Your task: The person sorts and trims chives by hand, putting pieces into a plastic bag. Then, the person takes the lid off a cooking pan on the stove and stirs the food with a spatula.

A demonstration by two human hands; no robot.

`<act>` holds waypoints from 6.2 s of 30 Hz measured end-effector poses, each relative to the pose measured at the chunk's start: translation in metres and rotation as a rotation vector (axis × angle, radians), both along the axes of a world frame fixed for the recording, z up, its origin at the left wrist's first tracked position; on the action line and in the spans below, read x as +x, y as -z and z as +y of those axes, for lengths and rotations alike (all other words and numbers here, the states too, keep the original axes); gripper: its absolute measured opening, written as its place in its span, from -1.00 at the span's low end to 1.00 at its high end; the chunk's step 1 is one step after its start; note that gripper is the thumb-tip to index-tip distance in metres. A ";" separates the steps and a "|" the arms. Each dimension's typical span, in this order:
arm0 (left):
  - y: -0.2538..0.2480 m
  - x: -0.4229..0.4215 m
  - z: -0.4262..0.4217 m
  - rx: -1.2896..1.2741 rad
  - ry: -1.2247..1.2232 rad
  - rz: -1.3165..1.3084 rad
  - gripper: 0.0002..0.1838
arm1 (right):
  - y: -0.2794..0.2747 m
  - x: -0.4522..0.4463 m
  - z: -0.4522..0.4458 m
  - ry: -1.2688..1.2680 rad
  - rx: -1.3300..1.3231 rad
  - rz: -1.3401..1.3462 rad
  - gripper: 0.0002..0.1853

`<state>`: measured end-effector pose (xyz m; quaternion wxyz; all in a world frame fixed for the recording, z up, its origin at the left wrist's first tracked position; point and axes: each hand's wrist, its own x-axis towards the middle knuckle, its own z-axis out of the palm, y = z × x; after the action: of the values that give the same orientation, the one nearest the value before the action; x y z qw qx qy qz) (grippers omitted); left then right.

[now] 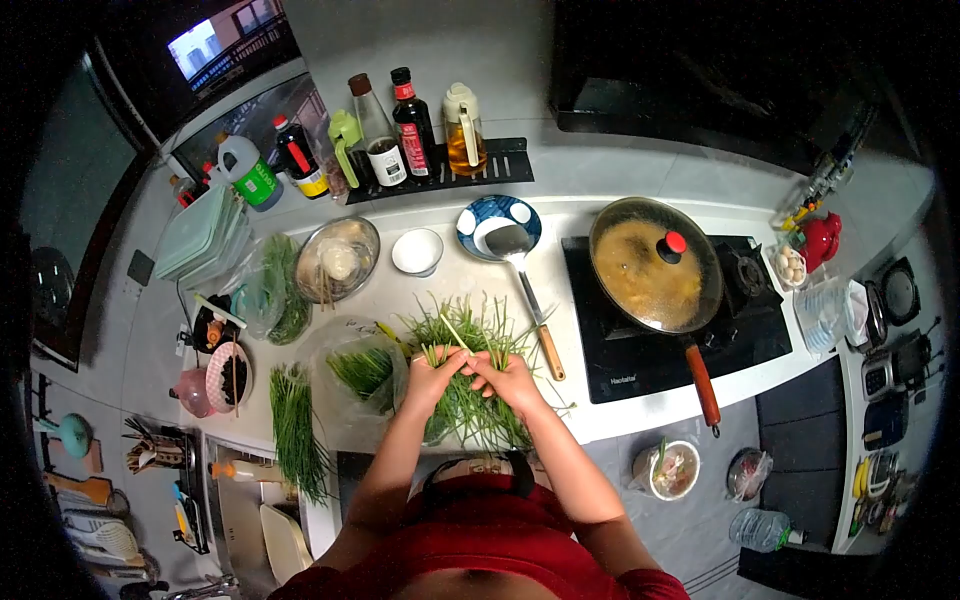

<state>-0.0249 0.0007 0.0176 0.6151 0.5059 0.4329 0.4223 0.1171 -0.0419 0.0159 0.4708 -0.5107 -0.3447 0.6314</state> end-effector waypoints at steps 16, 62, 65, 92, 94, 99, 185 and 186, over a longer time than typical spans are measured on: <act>0.033 -0.042 0.052 0.429 -0.413 0.682 -0.75 | -0.008 0.016 -0.011 -0.108 -0.110 0.108 -0.73; -0.007 0.001 0.008 -0.028 0.170 -0.119 -0.81 | 0.000 0.001 0.002 -0.241 -0.013 -0.004 -0.64; -0.016 0.003 0.007 -0.144 -0.157 -0.066 -0.83 | 0.001 -0.001 -0.001 -0.189 0.083 0.157 -0.57; -0.008 -0.022 0.015 0.207 -0.047 0.405 -0.81 | 0.002 0.004 -0.004 0.100 0.070 -0.212 -0.85; -0.004 -0.014 0.011 0.189 0.053 0.264 -0.82 | 0.004 0.003 -0.002 0.102 0.093 -0.210 -0.85; 0.013 -0.008 0.009 0.195 0.065 0.232 -0.85 | 0.005 0.002 -0.001 0.126 0.079 -0.208 -0.87; -0.006 -0.009 0.012 -0.337 -0.205 -0.261 -0.76 | -0.003 -0.004 0.004 -0.013 -0.080 0.140 -0.84; -0.011 -0.010 0.010 -0.332 -0.132 -0.208 -0.75 | -0.005 -0.004 0.003 -0.009 -0.083 0.133 -0.84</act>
<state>-0.0345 0.0111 0.0289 0.7025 0.3219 0.4626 0.4346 0.1135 -0.0387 0.0205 0.4683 -0.4852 -0.2887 0.6797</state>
